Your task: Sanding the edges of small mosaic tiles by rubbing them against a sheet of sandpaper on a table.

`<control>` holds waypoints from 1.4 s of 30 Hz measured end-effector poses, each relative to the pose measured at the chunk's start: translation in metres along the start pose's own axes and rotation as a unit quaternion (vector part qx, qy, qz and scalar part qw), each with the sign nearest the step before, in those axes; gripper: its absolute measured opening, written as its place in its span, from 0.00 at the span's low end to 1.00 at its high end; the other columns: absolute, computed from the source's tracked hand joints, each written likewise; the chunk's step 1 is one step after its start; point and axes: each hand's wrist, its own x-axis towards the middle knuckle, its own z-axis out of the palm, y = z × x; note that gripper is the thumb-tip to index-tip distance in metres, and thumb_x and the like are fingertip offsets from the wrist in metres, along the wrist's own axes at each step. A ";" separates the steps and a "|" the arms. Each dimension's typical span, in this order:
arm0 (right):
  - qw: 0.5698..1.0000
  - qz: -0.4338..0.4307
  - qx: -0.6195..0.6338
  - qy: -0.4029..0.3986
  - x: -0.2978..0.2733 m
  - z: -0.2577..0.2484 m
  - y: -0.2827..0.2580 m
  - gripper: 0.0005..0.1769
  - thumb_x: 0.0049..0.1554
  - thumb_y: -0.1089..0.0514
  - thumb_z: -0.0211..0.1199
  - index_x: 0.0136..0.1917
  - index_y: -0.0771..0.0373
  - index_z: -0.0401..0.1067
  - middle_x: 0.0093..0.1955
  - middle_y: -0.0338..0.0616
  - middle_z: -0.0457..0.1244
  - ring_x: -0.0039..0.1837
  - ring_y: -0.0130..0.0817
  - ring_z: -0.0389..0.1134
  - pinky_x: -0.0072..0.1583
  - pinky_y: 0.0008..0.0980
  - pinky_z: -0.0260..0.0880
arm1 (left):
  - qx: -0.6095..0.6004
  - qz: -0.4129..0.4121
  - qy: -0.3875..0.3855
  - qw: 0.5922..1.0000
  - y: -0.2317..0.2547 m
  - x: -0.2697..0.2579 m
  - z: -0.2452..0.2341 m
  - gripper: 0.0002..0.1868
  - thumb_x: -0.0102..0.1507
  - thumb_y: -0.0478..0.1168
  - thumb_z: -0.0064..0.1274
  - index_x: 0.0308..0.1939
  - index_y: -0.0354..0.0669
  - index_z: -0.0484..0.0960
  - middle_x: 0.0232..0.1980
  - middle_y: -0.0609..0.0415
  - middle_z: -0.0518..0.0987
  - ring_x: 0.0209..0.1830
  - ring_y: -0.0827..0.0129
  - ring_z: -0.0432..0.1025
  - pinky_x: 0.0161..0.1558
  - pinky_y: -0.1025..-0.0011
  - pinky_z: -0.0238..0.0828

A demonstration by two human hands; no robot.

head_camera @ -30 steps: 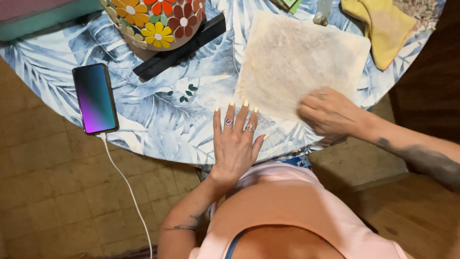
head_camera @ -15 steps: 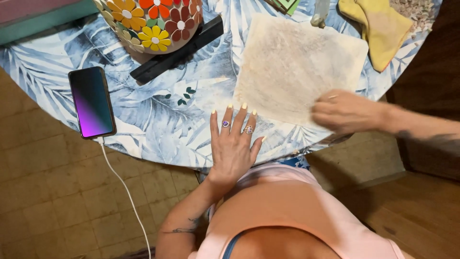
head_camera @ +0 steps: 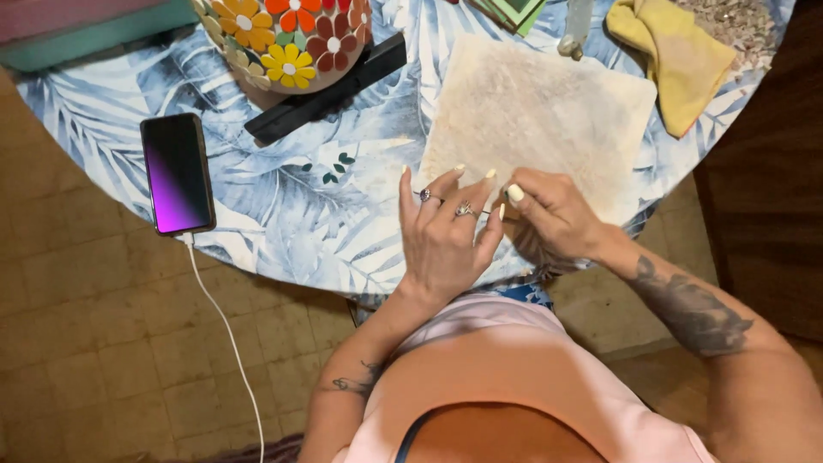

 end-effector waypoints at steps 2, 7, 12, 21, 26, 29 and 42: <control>1.000 -0.003 0.008 0.004 0.000 0.002 -0.001 0.15 0.55 0.52 0.43 0.32 0.60 0.60 0.27 0.37 0.50 0.32 0.33 0.54 0.36 0.28 0.57 | -0.010 0.005 0.006 1.000 0.000 -0.001 0.004 0.11 0.50 0.38 0.50 0.35 0.41 0.78 0.29 0.53 0.75 0.42 0.59 0.69 0.55 0.41 0.45; 1.000 -0.011 0.013 0.012 0.004 0.002 -0.013 0.15 0.55 0.54 0.44 0.30 0.60 0.60 0.26 0.36 0.50 0.30 0.33 0.55 0.35 0.27 0.56 | -0.026 0.006 0.023 0.999 0.002 0.000 0.005 0.07 0.49 0.37 0.51 0.30 0.42 0.79 0.26 0.54 0.75 0.42 0.61 0.69 0.53 0.46 0.51; 0.999 -0.004 0.039 0.018 0.008 -0.002 -0.030 0.16 0.56 0.57 0.44 0.29 0.62 0.59 0.23 0.41 0.48 0.27 0.33 0.51 0.32 0.28 0.55 | -0.024 0.011 0.037 0.999 0.003 -0.002 0.007 0.06 0.49 0.35 0.52 0.30 0.42 0.79 0.25 0.54 0.75 0.42 0.61 0.70 0.50 0.54 0.54; 0.972 0.102 0.210 -0.031 0.007 0.000 -0.028 0.16 0.57 0.58 0.44 0.28 0.58 0.59 0.22 0.28 0.46 0.30 0.19 0.45 0.33 0.17 0.49 | -0.014 0.004 0.026 1.000 0.005 -0.001 0.006 0.05 0.50 0.35 0.51 0.30 0.43 0.79 0.25 0.55 0.75 0.41 0.61 0.71 0.44 0.62 0.55; 0.962 0.116 0.245 -0.022 0.004 0.002 -0.025 0.15 0.56 0.59 0.44 0.29 0.59 0.59 0.23 0.28 0.46 0.31 0.18 0.46 0.34 0.16 0.49 | -0.015 0.004 0.028 0.999 0.004 -0.003 0.007 0.05 0.50 0.36 0.51 0.31 0.44 0.78 0.26 0.56 0.76 0.41 0.62 0.71 0.43 0.63 0.55; 0.972 0.105 0.211 -0.020 0.003 0.000 -0.023 0.15 0.57 0.59 0.44 0.28 0.60 0.59 0.23 0.30 0.46 0.30 0.19 0.46 0.34 0.18 0.50 | -0.010 0.000 0.024 1.000 0.006 -0.004 0.005 0.06 0.50 0.37 0.51 0.32 0.45 0.78 0.28 0.56 0.76 0.41 0.61 0.71 0.43 0.63 0.55; 0.900 -0.154 -0.407 -0.042 -0.018 -0.013 0.031 0.08 0.48 0.56 0.49 0.30 0.59 0.58 0.29 0.43 0.50 0.34 0.43 0.57 0.36 0.36 0.58 | 0.078 0.000 -0.179 0.981 -0.006 -0.029 -0.013 0.24 0.52 0.51 0.49 0.46 0.39 0.73 0.50 0.47 0.70 0.55 0.49 0.58 0.53 0.39 0.35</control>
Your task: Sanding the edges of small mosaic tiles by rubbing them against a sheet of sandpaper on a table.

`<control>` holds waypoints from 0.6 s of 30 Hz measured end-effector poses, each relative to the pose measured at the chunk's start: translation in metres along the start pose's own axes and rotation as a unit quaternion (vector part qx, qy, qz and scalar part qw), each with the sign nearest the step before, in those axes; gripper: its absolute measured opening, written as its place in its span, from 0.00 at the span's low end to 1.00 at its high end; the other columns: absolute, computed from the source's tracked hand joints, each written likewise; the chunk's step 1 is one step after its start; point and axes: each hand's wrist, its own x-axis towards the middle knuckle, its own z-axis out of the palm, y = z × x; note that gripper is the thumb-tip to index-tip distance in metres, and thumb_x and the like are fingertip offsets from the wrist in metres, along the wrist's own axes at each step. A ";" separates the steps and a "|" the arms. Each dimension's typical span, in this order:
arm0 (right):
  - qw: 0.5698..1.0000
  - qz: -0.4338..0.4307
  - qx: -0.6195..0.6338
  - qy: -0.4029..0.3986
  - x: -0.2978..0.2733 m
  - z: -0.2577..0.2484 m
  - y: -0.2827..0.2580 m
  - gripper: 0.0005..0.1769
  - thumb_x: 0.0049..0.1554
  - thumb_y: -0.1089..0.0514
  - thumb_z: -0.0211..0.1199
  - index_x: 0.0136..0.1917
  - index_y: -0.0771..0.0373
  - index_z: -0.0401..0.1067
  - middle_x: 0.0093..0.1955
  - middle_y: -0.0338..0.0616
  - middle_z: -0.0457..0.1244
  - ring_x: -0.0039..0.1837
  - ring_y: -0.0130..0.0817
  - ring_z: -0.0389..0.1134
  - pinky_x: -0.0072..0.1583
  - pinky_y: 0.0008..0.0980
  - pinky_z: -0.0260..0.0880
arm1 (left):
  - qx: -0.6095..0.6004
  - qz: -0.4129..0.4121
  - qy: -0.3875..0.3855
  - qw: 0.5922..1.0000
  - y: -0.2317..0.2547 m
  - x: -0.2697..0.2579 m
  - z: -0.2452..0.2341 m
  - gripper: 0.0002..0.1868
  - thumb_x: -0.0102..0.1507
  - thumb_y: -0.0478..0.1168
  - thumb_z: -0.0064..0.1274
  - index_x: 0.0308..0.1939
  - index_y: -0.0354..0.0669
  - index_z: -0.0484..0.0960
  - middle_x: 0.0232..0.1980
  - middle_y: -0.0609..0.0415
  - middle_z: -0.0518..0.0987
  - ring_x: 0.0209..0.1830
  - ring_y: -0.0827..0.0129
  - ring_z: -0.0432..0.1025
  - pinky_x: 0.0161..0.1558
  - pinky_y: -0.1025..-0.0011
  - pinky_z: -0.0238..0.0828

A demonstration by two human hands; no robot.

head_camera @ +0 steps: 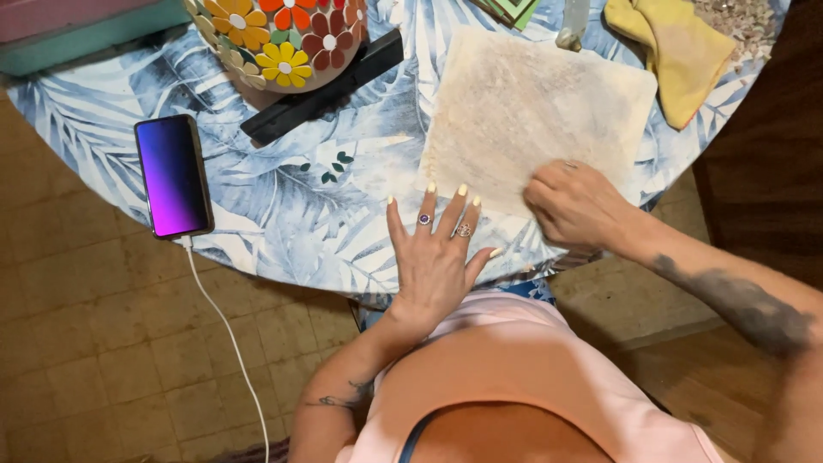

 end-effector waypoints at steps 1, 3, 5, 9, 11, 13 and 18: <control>1.000 0.000 0.002 0.000 0.020 0.007 -0.002 0.08 0.48 0.56 0.49 0.30 0.59 0.58 0.29 0.43 0.50 0.34 0.43 0.57 0.36 0.36 0.58 | 0.001 -0.001 -0.001 1.000 -0.001 -0.002 0.003 0.24 0.52 0.51 0.49 0.46 0.39 0.73 0.50 0.47 0.70 0.55 0.49 0.58 0.53 0.39 0.35; 0.997 -0.050 0.046 0.042 0.061 0.019 -0.006 0.10 0.53 0.55 0.42 0.32 0.58 0.57 0.30 0.42 0.50 0.34 0.43 0.57 0.35 0.37 0.57 | 0.027 0.005 -0.012 1.000 -0.004 -0.004 0.009 0.26 0.50 0.54 0.49 0.47 0.43 0.72 0.51 0.50 0.69 0.55 0.50 0.57 0.53 0.35 0.35; 0.995 -0.072 0.023 0.062 0.097 0.028 -0.004 0.10 0.53 0.55 0.42 0.32 0.58 0.57 0.30 0.41 0.50 0.33 0.41 0.56 0.35 0.35 0.57 | 0.028 0.003 -0.017 0.999 -0.003 -0.005 0.009 0.27 0.49 0.54 0.50 0.47 0.43 0.72 0.51 0.51 0.69 0.55 0.50 0.57 0.53 0.34 0.35; 0.989 -0.137 0.032 0.049 0.104 0.017 -0.004 0.11 0.54 0.55 0.40 0.33 0.59 0.59 0.30 0.42 0.50 0.32 0.42 0.55 0.35 0.37 0.55 | 0.024 0.002 -0.020 1.000 -0.003 -0.003 0.007 0.27 0.49 0.55 0.51 0.45 0.43 0.72 0.51 0.51 0.68 0.56 0.51 0.56 0.52 0.34 0.36; 0.990 -0.132 0.045 0.008 0.072 -0.010 -0.008 0.11 0.53 0.56 0.39 0.32 0.60 0.58 0.29 0.43 0.50 0.32 0.44 0.55 0.34 0.37 0.55 | 0.017 0.002 -0.018 1.000 -0.004 -0.004 0.007 0.28 0.49 0.55 0.50 0.46 0.42 0.72 0.51 0.50 0.69 0.55 0.50 0.57 0.52 0.34 0.36; 0.990 -0.126 0.058 -0.031 0.033 -0.022 -0.004 0.12 0.53 0.57 0.38 0.32 0.61 0.58 0.29 0.44 0.49 0.31 0.46 0.55 0.34 0.38 0.56 | 0.011 0.005 -0.017 1.000 -0.004 -0.004 0.006 0.28 0.50 0.55 0.50 0.47 0.42 0.71 0.50 0.49 0.69 0.55 0.50 0.58 0.53 0.35 0.35; 0.993 -0.101 0.012 -0.062 -0.014 -0.009 0.014 0.08 0.48 0.56 0.40 0.33 0.59 0.58 0.30 0.42 0.49 0.34 0.43 0.56 0.36 0.36 0.57 | 0.006 0.014 -0.014 1.000 -0.007 -0.002 0.008 0.30 0.49 0.56 0.49 0.48 0.41 0.70 0.51 0.47 0.68 0.54 0.47 0.58 0.53 0.33 0.35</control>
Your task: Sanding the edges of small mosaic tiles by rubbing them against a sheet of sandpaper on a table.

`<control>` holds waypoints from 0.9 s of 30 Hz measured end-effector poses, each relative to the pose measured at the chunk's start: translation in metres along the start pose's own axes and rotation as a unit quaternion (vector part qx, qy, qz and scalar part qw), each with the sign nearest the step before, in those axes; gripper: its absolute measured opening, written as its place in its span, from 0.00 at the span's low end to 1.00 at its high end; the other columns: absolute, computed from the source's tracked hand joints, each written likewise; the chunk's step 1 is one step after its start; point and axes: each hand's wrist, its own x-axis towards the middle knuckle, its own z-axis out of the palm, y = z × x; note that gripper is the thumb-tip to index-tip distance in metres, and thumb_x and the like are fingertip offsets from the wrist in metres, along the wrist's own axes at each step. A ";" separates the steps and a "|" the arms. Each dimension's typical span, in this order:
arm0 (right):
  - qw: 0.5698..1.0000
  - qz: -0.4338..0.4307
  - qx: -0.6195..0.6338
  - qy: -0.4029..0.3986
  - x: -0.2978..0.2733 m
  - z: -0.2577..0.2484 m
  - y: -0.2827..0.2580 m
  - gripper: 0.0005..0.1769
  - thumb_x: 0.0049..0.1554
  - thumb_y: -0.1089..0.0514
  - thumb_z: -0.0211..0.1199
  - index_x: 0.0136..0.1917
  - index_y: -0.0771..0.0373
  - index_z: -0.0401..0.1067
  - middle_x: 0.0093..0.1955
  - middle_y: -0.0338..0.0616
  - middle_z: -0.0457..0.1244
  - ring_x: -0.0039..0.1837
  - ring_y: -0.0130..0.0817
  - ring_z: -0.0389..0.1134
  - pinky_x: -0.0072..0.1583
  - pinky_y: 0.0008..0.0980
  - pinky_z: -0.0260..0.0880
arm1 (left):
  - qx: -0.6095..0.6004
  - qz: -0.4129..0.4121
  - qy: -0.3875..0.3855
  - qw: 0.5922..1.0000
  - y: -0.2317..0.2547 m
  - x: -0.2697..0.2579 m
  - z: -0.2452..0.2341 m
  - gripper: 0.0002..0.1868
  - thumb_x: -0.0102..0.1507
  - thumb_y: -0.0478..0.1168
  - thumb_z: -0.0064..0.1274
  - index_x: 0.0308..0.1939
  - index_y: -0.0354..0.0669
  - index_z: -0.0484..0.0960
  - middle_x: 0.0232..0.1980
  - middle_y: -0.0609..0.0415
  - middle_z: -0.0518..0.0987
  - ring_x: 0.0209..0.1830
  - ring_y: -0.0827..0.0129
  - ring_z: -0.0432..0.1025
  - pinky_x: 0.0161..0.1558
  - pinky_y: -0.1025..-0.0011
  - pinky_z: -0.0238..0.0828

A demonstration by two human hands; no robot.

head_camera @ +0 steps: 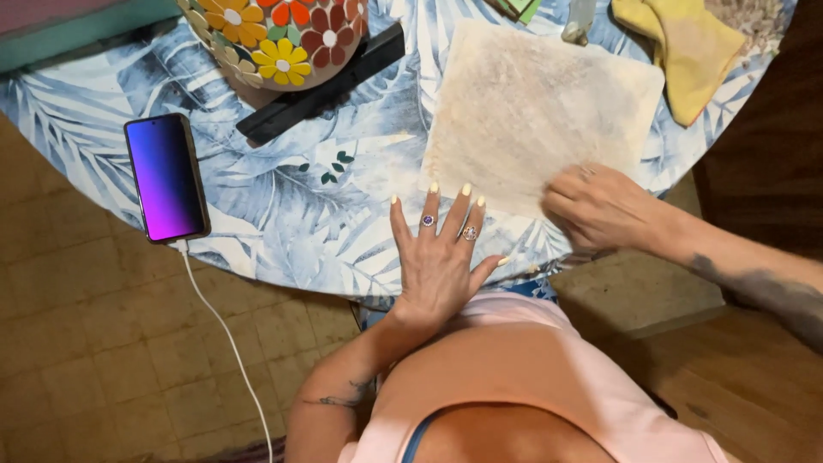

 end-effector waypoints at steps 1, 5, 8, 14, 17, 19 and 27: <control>1.000 0.003 0.003 0.000 0.025 0.001 -0.003 0.08 0.48 0.56 0.40 0.33 0.59 0.58 0.30 0.42 0.49 0.34 0.43 0.56 0.36 0.36 0.57 | -0.001 0.000 -0.004 1.000 0.000 -0.002 -0.001 0.30 0.49 0.56 0.49 0.48 0.41 0.70 0.51 0.47 0.68 0.54 0.47 0.58 0.53 0.33 0.35; 0.990 -0.050 0.084 0.098 0.112 0.011 0.003 0.09 0.51 0.59 0.41 0.33 0.62 0.59 0.31 0.43 0.49 0.35 0.44 0.56 0.36 0.38 0.57 | 0.006 -0.003 -0.001 1.000 0.002 0.002 -0.005 0.29 0.49 0.57 0.50 0.46 0.41 0.71 0.50 0.48 0.69 0.54 0.48 0.58 0.52 0.33 0.35; 0.990 -0.064 0.081 0.101 0.118 0.009 0.004 0.10 0.52 0.57 0.41 0.33 0.60 0.60 0.31 0.41 0.50 0.35 0.41 0.56 0.36 0.36 0.56 | 0.010 -0.001 -0.001 1.000 0.001 0.001 -0.003 0.29 0.48 0.58 0.50 0.44 0.41 0.72 0.49 0.48 0.69 0.53 0.48 0.58 0.52 0.33 0.35; 0.997 -0.026 0.070 -0.001 0.017 -0.016 -0.007 0.10 0.51 0.57 0.41 0.32 0.60 0.59 0.30 0.42 0.49 0.35 0.43 0.56 0.35 0.36 0.57 | 0.006 0.004 0.017 1.000 -0.001 -0.001 -0.002 0.31 0.49 0.59 0.49 0.47 0.41 0.71 0.51 0.47 0.69 0.53 0.47 0.59 0.53 0.33 0.35; 0.999 -0.008 0.047 -0.008 0.002 0.001 0.001 0.09 0.49 0.55 0.42 0.33 0.59 0.60 0.31 0.42 0.51 0.37 0.43 0.57 0.37 0.36 0.59 | 0.008 0.005 0.022 1.000 -0.002 0.001 0.000 0.32 0.48 0.59 0.50 0.47 0.41 0.70 0.51 0.47 0.69 0.53 0.46 0.59 0.53 0.33 0.35; 0.999 0.005 0.046 -0.001 0.030 0.006 -0.007 0.08 0.48 0.56 0.43 0.35 0.61 0.60 0.32 0.44 0.51 0.38 0.45 0.57 0.38 0.39 0.59 | 0.007 0.009 0.012 1.000 -0.001 -0.003 -0.002 0.33 0.47 0.59 0.51 0.48 0.41 0.70 0.51 0.47 0.68 0.53 0.46 0.59 0.53 0.32 0.35; 0.994 -0.035 0.097 0.034 0.040 -0.010 -0.007 0.11 0.52 0.57 0.39 0.31 0.59 0.58 0.30 0.41 0.49 0.35 0.42 0.56 0.38 0.36 0.58 | 0.006 -0.010 0.002 1.000 0.001 -0.001 0.000 0.32 0.47 0.59 0.52 0.48 0.43 0.71 0.52 0.49 0.69 0.54 0.49 0.58 0.53 0.34 0.34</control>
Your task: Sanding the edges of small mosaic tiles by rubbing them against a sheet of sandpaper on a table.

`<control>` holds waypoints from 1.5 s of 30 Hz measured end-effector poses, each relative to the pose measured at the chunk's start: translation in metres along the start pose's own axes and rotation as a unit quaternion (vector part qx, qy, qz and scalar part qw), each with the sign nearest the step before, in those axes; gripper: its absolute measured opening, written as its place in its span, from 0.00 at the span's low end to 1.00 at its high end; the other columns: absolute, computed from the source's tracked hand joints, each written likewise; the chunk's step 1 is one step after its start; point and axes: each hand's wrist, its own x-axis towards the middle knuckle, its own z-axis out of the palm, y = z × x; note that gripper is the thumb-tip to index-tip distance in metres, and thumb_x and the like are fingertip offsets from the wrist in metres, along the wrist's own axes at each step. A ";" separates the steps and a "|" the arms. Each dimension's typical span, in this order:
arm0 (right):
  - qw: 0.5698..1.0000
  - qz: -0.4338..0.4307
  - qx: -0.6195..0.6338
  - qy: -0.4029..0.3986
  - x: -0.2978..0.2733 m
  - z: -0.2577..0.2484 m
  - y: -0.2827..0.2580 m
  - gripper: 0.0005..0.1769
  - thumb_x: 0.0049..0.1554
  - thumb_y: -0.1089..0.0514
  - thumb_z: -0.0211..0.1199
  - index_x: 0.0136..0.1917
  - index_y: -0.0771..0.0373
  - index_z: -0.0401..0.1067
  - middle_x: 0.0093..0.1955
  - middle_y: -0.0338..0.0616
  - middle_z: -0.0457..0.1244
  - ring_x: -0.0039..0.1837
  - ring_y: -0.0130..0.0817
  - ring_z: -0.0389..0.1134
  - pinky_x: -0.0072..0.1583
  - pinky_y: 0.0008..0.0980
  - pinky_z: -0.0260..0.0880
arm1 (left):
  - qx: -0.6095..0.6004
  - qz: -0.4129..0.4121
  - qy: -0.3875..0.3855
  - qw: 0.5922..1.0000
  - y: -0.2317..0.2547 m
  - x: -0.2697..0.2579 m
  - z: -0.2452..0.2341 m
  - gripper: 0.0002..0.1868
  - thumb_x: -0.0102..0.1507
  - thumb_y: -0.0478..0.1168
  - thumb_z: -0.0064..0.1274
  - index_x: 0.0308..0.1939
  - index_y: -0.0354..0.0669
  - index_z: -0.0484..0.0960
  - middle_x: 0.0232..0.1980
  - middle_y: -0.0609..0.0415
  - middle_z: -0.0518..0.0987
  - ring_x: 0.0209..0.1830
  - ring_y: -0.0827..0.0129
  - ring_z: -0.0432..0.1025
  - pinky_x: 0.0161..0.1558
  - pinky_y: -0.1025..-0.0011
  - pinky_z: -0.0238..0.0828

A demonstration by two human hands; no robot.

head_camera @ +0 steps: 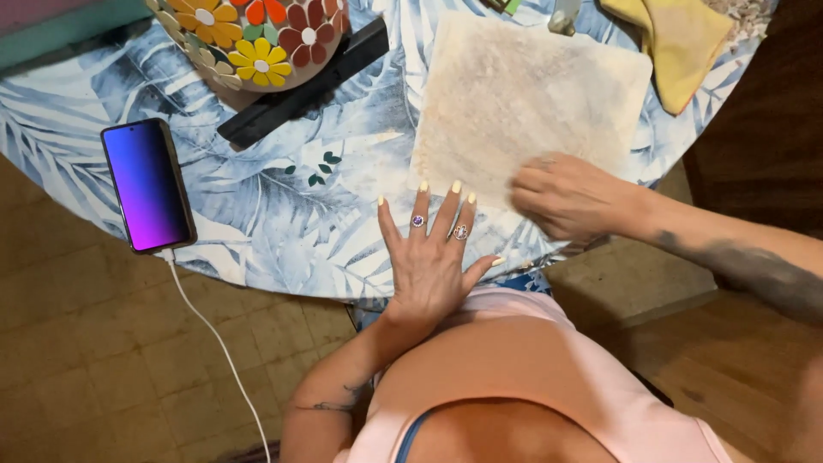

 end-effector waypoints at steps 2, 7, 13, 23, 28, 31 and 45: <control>0.999 0.010 -0.041 -0.010 -0.022 0.003 0.001 0.11 0.52 0.56 0.39 0.31 0.59 0.58 0.30 0.41 0.49 0.36 0.41 0.56 0.38 0.35 0.58 | 0.001 0.002 0.000 1.000 -0.001 0.000 0.000 0.33 0.47 0.59 0.52 0.48 0.43 0.71 0.52 0.49 0.69 0.54 0.49 0.58 0.53 0.34 0.34; 0.999 -0.019 0.011 0.031 0.019 0.011 -0.002 0.11 0.52 0.59 0.38 0.31 0.62 0.57 0.30 0.44 0.49 0.35 0.45 0.56 0.39 0.39 0.58 | 0.010 0.008 -0.002 1.000 0.001 0.000 0.001 0.33 0.47 0.58 0.52 0.49 0.43 0.70 0.52 0.49 0.69 0.54 0.48 0.59 0.53 0.34 0.35; 1.000 0.000 0.003 0.015 -0.021 0.013 0.005 0.09 0.50 0.58 0.40 0.33 0.59 0.59 0.31 0.40 0.49 0.35 0.41 0.56 0.41 0.36 0.60 | 0.005 0.006 0.007 1.000 0.001 0.002 0.001 0.31 0.49 0.58 0.49 0.49 0.43 0.70 0.53 0.50 0.68 0.55 0.48 0.58 0.53 0.34 0.35; 0.999 -0.010 -0.035 0.019 -0.026 0.007 0.005 0.10 0.51 0.59 0.38 0.33 0.60 0.59 0.31 0.41 0.49 0.35 0.42 0.55 0.38 0.36 0.56 | 0.027 0.016 0.007 0.999 0.002 0.002 0.004 0.30 0.52 0.59 0.43 0.49 0.43 0.70 0.52 0.49 0.68 0.56 0.48 0.57 0.53 0.34 0.34; 0.998 0.009 -0.064 0.010 -0.016 0.017 0.008 0.10 0.51 0.58 0.37 0.34 0.59 0.59 0.32 0.40 0.50 0.38 0.41 0.55 0.38 0.35 0.56 | 0.021 0.015 -0.001 1.000 0.002 0.000 0.004 0.30 0.52 0.59 0.43 0.49 0.43 0.70 0.51 0.49 0.68 0.55 0.47 0.57 0.53 0.34 0.33; 0.996 -0.048 0.038 0.062 0.023 0.020 0.011 0.12 0.52 0.59 0.37 0.31 0.62 0.57 0.30 0.42 0.49 0.34 0.43 0.54 0.39 0.37 0.56 | 0.027 0.010 -0.023 0.999 0.002 0.001 0.007 0.30 0.53 0.61 0.41 0.49 0.45 0.71 0.53 0.50 0.68 0.58 0.50 0.54 0.54 0.35 0.28; 0.972 0.215 -0.024 0.090 -0.061 -0.016 0.048 0.08 0.51 0.63 0.47 0.31 0.62 0.55 0.30 0.42 0.47 0.34 0.43 0.56 0.39 0.33 0.56 | 0.106 0.027 -0.046 0.993 -0.037 0.008 -0.022 0.31 0.48 0.62 0.48 0.48 0.49 0.72 0.52 0.53 0.69 0.54 0.48 0.59 0.52 0.33 0.30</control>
